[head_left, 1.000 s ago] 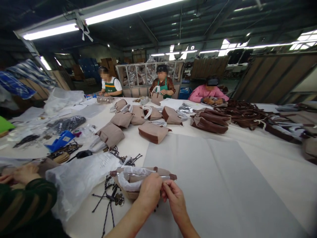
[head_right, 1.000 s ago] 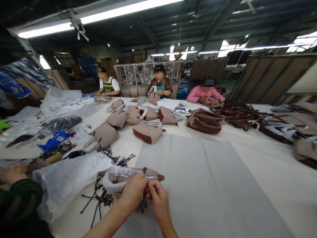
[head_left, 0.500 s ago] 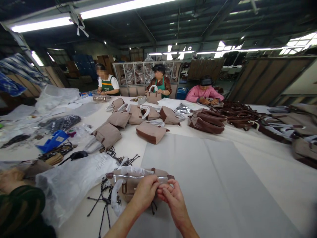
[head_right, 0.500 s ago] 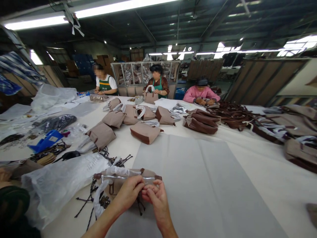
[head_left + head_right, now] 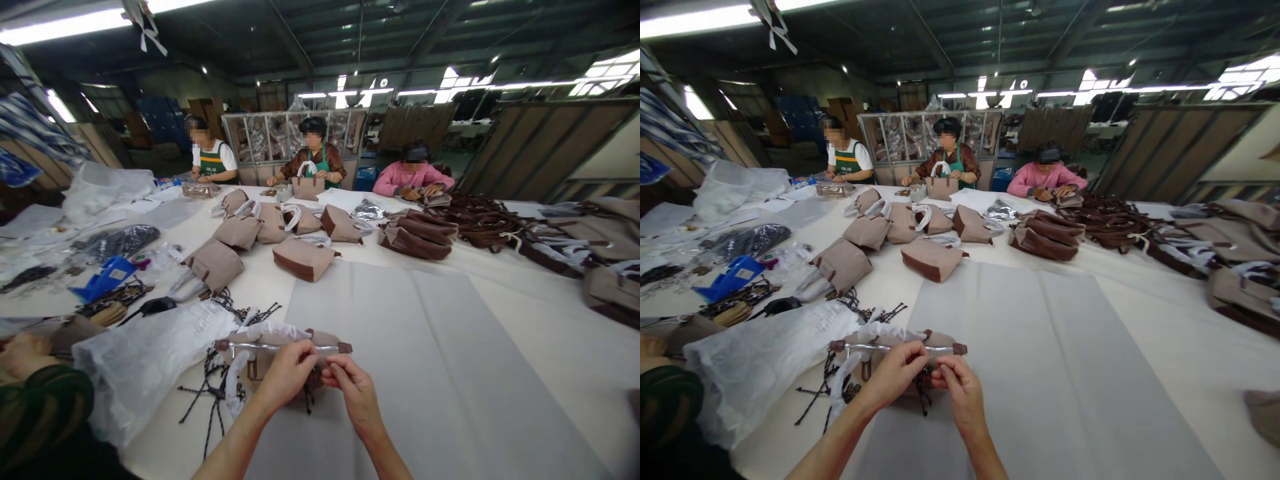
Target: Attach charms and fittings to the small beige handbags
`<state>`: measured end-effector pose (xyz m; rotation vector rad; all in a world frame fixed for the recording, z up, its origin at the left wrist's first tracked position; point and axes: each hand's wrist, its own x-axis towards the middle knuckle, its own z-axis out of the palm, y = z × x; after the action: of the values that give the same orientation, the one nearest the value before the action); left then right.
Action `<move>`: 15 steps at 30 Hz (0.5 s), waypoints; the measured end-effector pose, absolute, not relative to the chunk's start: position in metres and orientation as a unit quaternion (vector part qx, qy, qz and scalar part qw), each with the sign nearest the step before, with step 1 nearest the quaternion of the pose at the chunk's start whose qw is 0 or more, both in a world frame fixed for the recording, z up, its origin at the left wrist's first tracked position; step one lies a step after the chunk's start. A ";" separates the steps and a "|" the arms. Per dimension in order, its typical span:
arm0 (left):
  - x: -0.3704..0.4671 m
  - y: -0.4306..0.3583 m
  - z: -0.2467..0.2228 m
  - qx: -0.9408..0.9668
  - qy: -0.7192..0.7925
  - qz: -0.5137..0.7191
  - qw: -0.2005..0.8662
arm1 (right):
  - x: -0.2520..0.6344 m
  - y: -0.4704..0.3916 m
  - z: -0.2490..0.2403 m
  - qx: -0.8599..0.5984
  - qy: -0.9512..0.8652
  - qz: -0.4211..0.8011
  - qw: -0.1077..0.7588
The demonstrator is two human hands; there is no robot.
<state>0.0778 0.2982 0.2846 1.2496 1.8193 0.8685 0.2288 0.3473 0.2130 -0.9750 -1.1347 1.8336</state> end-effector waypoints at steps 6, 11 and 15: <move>0.090 0.295 0.286 0.511 0.735 0.287 0.341 | 0.228 0.347 0.208 -0.368 -0.427 0.753 0.340; 0.093 0.293 0.284 0.514 0.750 0.264 0.323 | 0.229 0.343 0.206 -0.353 -0.430 0.763 0.328; 0.095 0.292 0.286 0.517 0.752 0.254 0.320 | 0.229 0.343 0.207 -0.352 -0.425 0.767 0.328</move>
<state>0.0951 0.2920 0.2864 1.3585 1.9771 0.6677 0.2286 0.3430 0.2069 -0.9209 -1.1126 2.0073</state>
